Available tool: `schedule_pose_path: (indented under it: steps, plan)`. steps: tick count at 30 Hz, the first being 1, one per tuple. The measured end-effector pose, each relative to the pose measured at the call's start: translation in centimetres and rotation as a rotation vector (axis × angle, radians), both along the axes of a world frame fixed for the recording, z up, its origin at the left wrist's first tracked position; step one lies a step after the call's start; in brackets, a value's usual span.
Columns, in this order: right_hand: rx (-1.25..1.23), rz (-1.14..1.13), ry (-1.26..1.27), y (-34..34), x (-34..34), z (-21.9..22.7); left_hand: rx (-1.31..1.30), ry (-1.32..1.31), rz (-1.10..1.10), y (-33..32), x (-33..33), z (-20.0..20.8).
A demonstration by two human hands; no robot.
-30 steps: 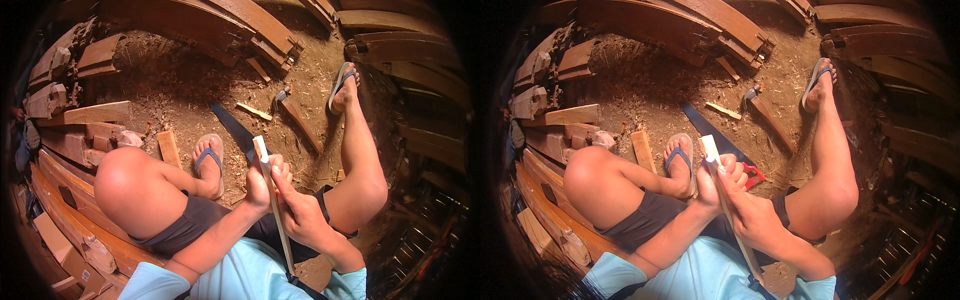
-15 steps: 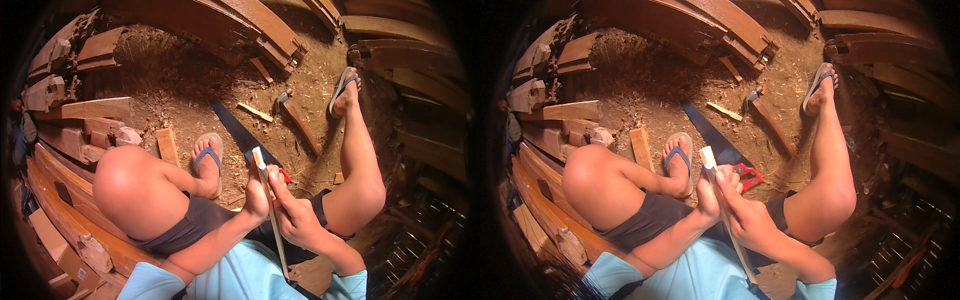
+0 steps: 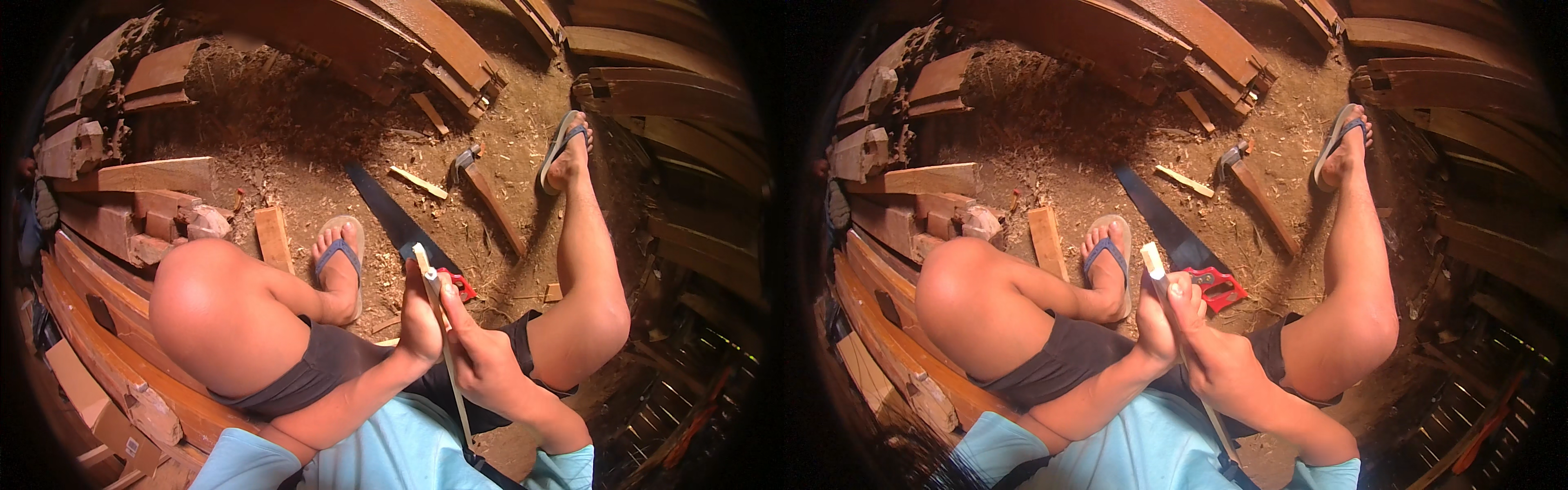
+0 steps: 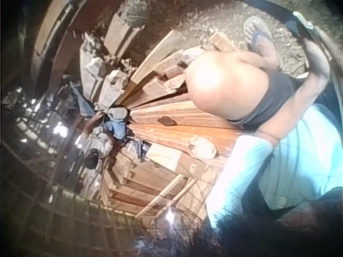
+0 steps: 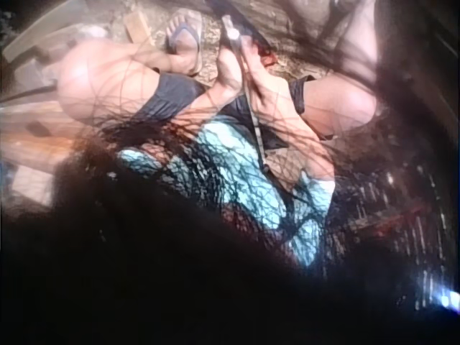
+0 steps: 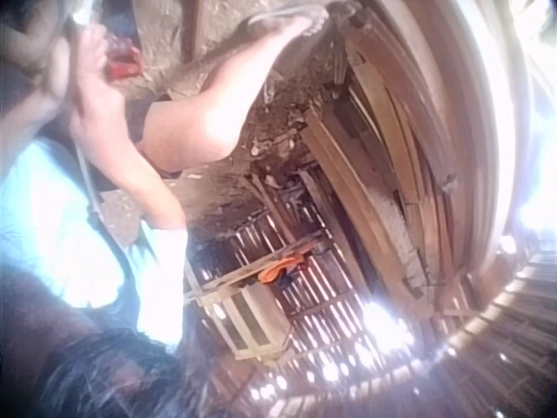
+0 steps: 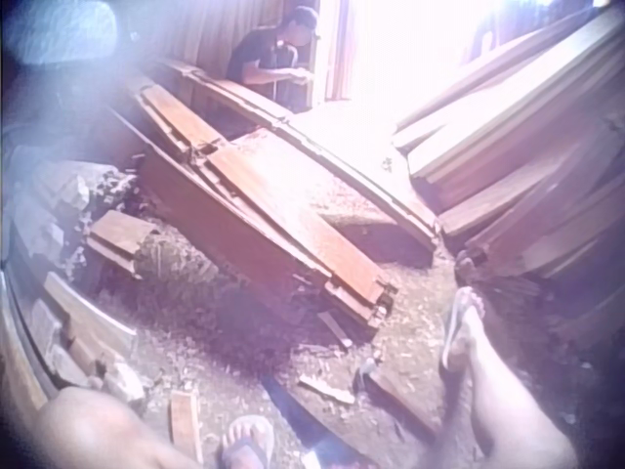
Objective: The person sits on the floor in a workshop and uses a chisel and hammer to shape a small wooden piece. They then use a hand saw to cut a longer wooden plank and continue to refine the wood with the chisel.
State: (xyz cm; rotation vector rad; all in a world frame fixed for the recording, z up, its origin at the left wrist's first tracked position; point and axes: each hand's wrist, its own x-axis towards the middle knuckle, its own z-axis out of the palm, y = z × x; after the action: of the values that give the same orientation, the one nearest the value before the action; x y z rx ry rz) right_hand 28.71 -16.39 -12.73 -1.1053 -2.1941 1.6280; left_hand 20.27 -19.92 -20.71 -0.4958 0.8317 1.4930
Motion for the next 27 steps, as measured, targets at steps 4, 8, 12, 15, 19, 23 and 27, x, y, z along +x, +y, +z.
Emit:
schedule_pose_path:
  steps: [4, 8, 12, 15, 19, 23, 27]
  plan:
    - [0.275, 0.072, -0.101, 1.8, -0.9, 0.2, 0.069, 0.815, -0.17, -2.0, 3.1, -0.5]
    - [0.115, -0.328, 0.029, 2.0, 0.4, 0.3, 0.239, -0.092, -0.133, 0.2, -1.5, 1.0]
    - [-0.266, -0.74, 0.382, 2.7, 1.0, 2.3, 0.254, -0.077, -0.133, 0.7, -1.1, 0.3]
    - [-0.068, -0.498, 0.061, 3.1, 0.8, 3.3, 0.186, 0.05, -0.21, 1.0, 0.0, 0.0]
    - [0.156, -0.252, -0.071, 4.7, 0.5, 3.5, 0.249, 0.357, -0.204, 1.1, -0.4, 1.2]
    - [0.135, -0.304, -0.03, 3.1, 1.1, 3.3, 0.328, 0.399, -0.155, 0.9, -0.8, 4.1]
    - [-0.1, -0.332, 0.04, 3.5, 2.4, 4.6, 0.356, 0.795, -0.185, 1.5, -0.5, 6.2]
